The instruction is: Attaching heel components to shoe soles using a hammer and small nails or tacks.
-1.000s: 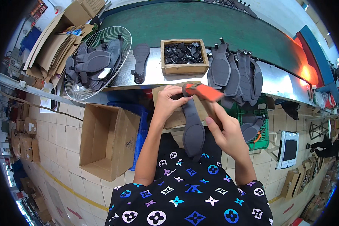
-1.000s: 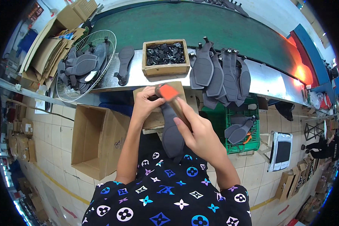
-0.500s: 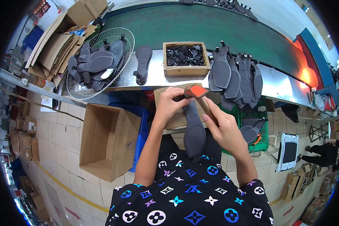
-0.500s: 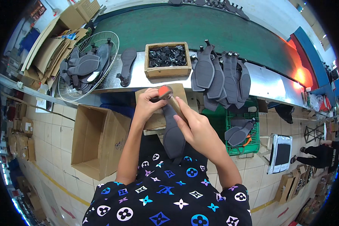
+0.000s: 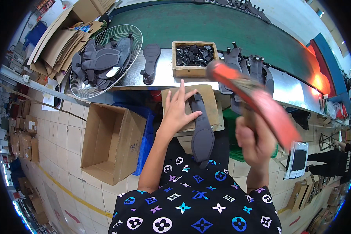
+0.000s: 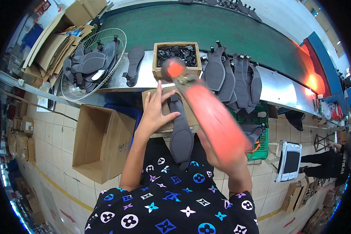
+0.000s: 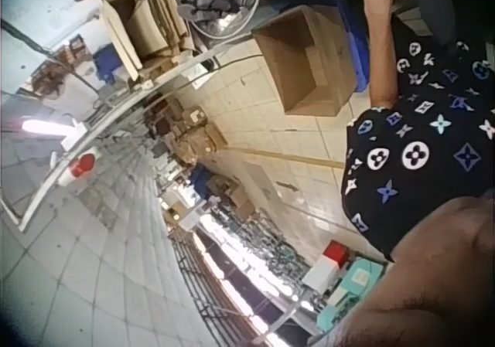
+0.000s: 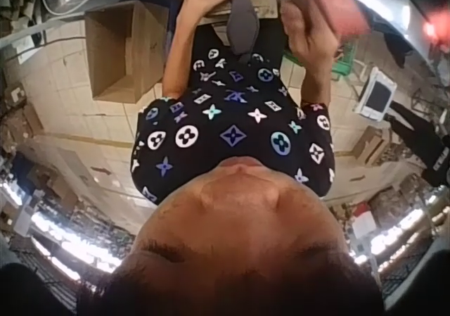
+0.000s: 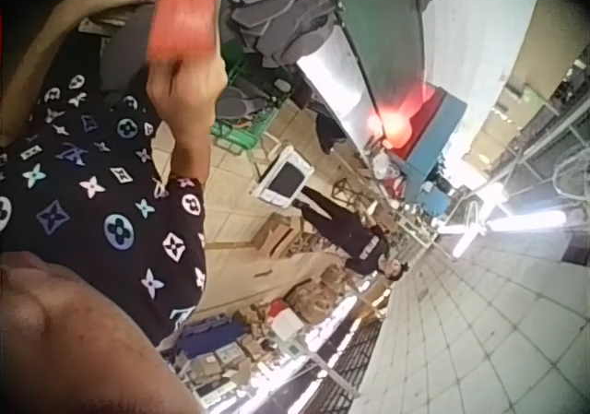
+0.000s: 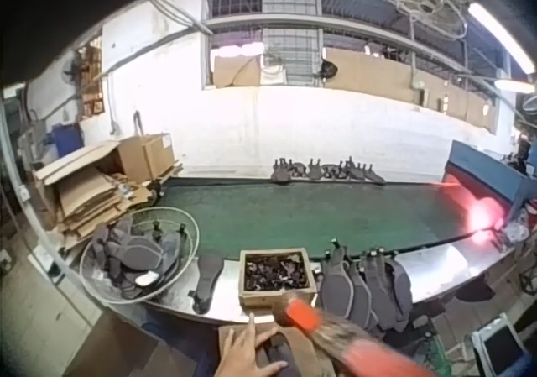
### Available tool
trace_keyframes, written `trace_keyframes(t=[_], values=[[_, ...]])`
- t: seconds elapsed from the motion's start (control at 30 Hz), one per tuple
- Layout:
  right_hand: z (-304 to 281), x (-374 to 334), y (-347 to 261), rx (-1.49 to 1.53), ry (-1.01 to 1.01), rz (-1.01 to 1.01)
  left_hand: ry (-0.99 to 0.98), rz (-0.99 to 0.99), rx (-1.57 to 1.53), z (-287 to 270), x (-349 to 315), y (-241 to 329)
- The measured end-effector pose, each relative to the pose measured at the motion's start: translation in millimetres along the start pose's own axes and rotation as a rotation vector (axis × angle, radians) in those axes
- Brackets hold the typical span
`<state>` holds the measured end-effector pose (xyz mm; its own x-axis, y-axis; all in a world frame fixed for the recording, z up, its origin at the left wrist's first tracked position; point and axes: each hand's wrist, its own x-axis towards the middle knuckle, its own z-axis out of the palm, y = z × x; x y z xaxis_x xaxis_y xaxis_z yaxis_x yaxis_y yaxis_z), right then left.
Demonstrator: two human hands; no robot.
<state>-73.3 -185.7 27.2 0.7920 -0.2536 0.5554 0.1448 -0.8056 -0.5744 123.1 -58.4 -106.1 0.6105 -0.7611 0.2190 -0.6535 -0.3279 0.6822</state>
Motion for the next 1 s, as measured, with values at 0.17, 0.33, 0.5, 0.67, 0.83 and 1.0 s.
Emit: trace_keyframes(t=[0.17, 0.33, 0.5, 0.67, 0.83, 1.0], values=[[-3.9, -10.6, -15.0, 0.301, -0.025, 0.048, 0.005, -0.023, 0.03, -3.9, -2.9, 2.8], [35.3, 6.0, 31.5, 0.102, -0.271, 0.108, -0.036, -0.075, 0.082, 3.1, 1.6, -2.6], [1.9, -4.4, 26.9, 0.491, -0.145, -0.106, -0.026, -0.037, 0.045, -5.3, -3.5, -4.2], [30.9, -7.3, 28.6, 0.091, -0.302, 0.213, -0.087, 0.01, 0.168, 6.6, -17.6, -12.2], [3.2, 4.6, 21.0, 0.077, -0.018, 0.165, 0.065, 0.139, 0.064, 2.6, -9.7, -10.9], [24.1, 11.6, 50.6, -0.123, -0.126, 0.012, -0.227, 0.131, -0.564, -43.9, -48.2, 56.4]])
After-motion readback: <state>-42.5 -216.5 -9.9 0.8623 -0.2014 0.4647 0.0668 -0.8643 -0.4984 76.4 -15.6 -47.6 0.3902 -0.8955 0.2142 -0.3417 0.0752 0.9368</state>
